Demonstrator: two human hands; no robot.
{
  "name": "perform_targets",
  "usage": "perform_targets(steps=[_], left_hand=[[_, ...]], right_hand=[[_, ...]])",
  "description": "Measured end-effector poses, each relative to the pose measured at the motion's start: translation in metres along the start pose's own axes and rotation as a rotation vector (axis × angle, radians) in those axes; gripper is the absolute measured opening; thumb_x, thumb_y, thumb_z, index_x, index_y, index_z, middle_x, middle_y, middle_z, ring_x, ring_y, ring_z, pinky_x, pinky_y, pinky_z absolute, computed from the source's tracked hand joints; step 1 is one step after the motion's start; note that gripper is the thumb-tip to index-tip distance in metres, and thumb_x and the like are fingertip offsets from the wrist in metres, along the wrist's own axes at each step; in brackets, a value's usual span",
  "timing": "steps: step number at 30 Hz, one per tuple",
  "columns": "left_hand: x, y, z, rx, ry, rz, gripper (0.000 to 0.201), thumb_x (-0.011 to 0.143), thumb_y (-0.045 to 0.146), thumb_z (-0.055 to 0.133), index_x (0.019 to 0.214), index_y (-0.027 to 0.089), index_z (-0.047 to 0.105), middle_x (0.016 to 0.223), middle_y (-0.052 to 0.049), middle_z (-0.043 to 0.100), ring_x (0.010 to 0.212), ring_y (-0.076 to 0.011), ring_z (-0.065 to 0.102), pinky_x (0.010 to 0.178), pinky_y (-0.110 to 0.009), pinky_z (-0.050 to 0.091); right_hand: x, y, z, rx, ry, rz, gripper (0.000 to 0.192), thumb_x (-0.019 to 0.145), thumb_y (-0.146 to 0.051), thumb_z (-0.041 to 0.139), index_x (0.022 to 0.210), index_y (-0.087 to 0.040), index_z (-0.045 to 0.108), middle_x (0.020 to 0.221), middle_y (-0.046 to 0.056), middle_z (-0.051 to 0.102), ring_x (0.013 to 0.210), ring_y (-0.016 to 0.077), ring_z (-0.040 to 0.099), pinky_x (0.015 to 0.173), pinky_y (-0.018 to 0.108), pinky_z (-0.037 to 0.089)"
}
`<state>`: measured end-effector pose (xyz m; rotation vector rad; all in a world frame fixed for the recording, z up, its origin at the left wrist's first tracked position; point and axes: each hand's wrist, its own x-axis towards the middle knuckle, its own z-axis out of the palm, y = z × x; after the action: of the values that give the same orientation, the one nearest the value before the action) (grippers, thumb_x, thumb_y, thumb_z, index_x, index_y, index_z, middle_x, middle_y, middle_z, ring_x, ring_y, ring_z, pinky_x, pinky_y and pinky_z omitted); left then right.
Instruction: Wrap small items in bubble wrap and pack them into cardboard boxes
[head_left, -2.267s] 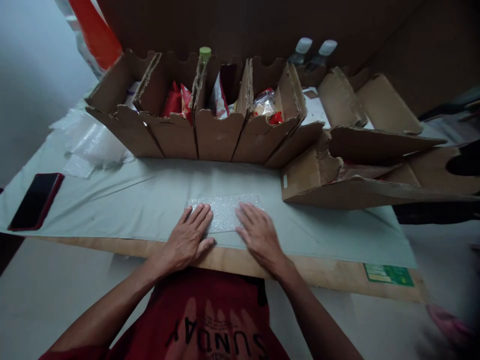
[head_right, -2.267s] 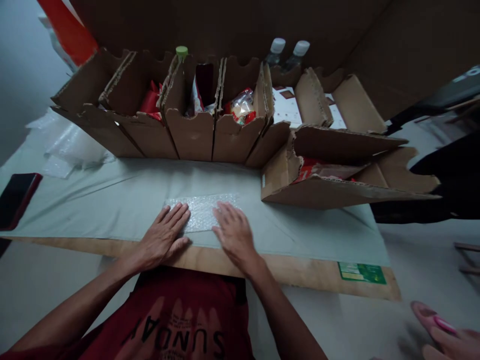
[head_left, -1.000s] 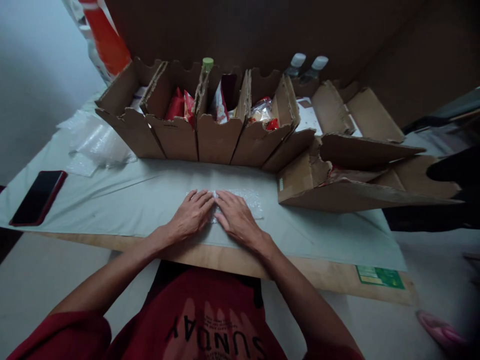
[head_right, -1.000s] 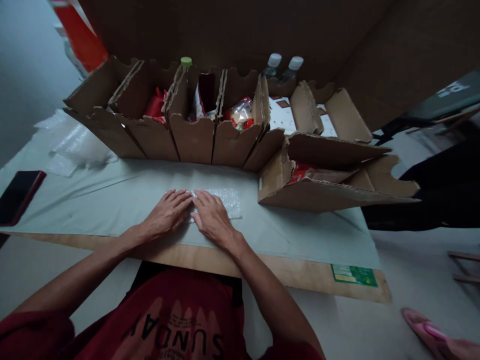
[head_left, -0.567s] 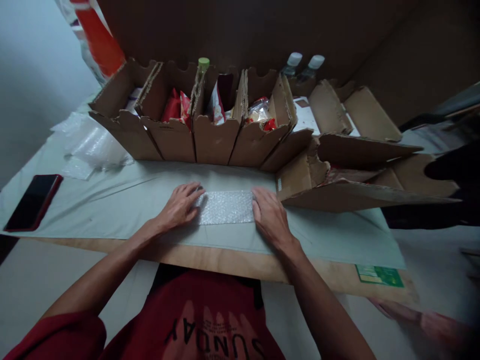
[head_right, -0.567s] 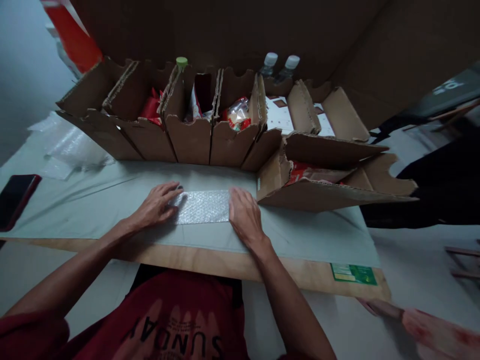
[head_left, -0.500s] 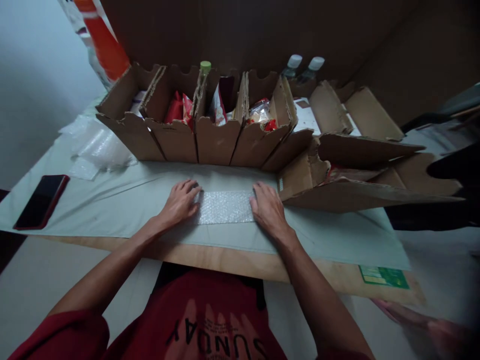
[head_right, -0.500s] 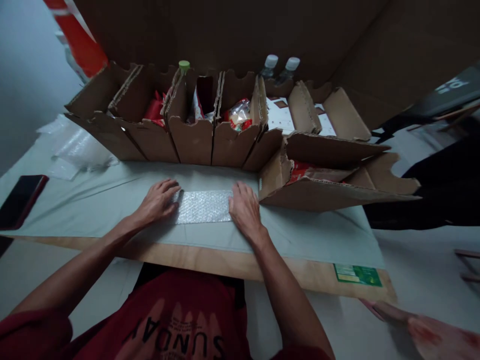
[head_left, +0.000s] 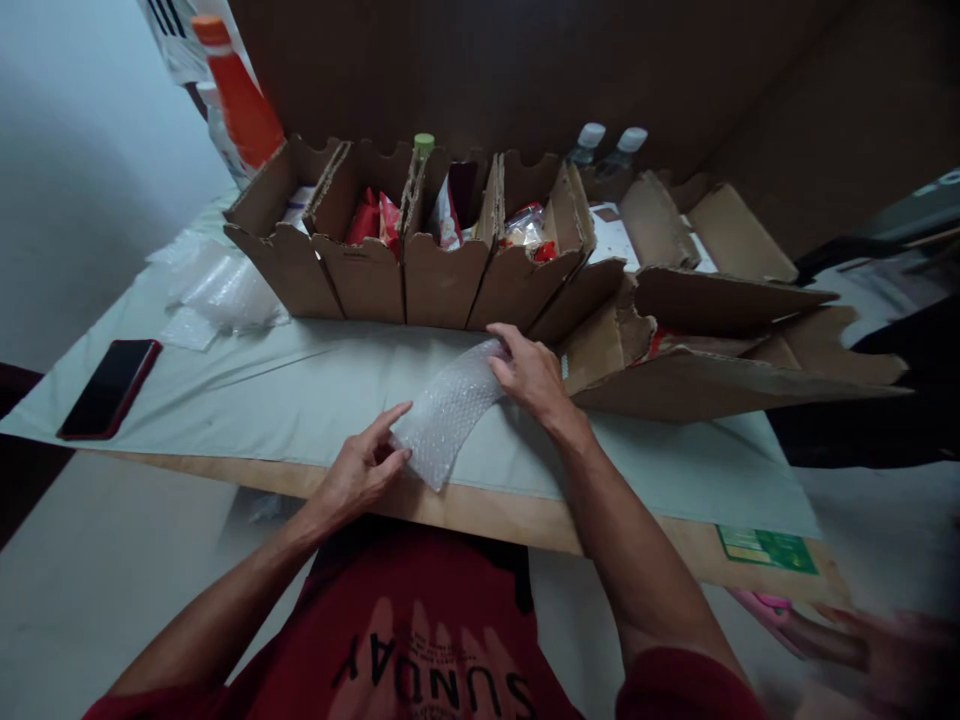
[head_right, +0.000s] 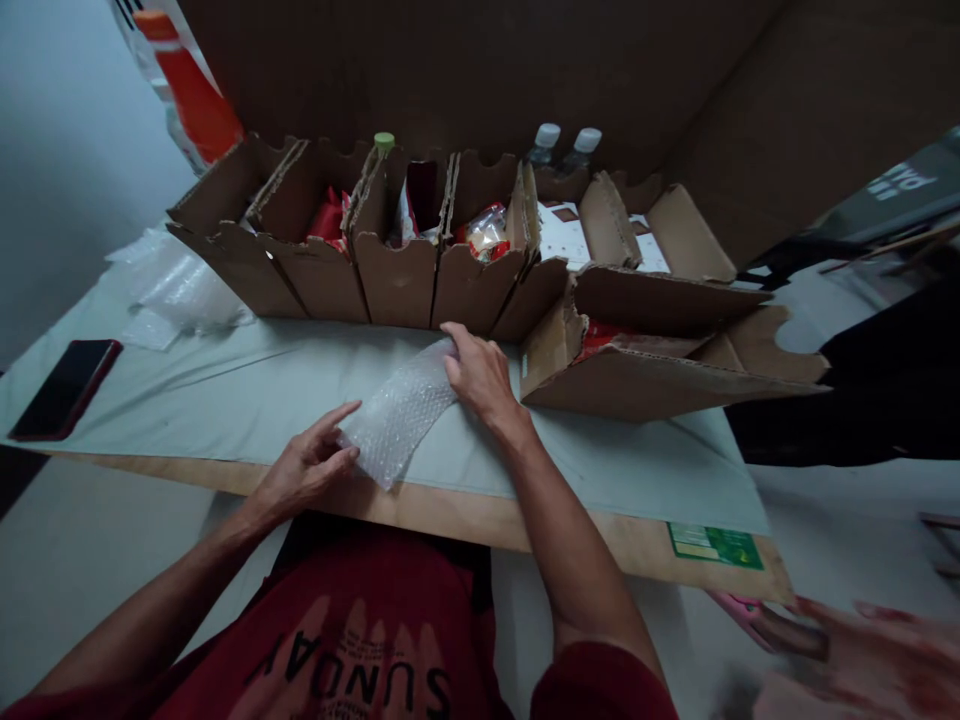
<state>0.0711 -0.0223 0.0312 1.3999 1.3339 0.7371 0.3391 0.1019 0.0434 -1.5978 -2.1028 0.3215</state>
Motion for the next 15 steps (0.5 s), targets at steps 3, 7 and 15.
perform_targets(steps=[3, 7, 15], left_hand=[[-0.007, -0.001, 0.015, -0.261, 0.010, -0.128, 0.051, 0.085, 0.044, 0.066, 0.124, 0.012, 0.069, 0.067, 0.001, 0.066, 0.060, -0.0128, 0.058, 0.065, -0.028, 0.049], [-0.005, 0.002, 0.023, -0.447, 0.005, -0.236, 0.056, 0.080, 0.050, 0.074, 0.120, 0.011, 0.069, 0.075, -0.004, 0.073, 0.064, -0.0144, 0.063, 0.066, -0.029, 0.051], [-0.003, 0.000, 0.018, 0.035, 0.173, 0.197, 0.043, 0.092, 0.026, 0.060, 0.133, 0.017, 0.060, 0.089, -0.003, 0.069, 0.077, -0.0158, 0.064, 0.073, -0.030, 0.054]], right_hand=[[-0.009, -0.017, -0.008, -0.005, -0.036, -0.154, 0.058, 0.087, -0.023, 0.063, 0.144, -0.024, 0.055, 0.144, 0.012, 0.062, 0.129, 0.0343, 0.057, 0.104, 0.053, 0.046], [-0.082, -0.039, -0.014, 0.150, -0.270, -0.304, 0.075, 0.088, -0.038, 0.069, 0.156, -0.029, 0.040, 0.152, 0.010, 0.057, 0.134, 0.0325, 0.055, 0.107, 0.053, 0.046], [-0.121, -0.050, 0.041, 0.286, -0.153, 0.078, 0.043, 0.095, -0.020, 0.054, 0.139, -0.020, 0.059, 0.099, 0.005, 0.079, 0.084, 0.0203, 0.073, 0.077, 0.032, 0.056]])
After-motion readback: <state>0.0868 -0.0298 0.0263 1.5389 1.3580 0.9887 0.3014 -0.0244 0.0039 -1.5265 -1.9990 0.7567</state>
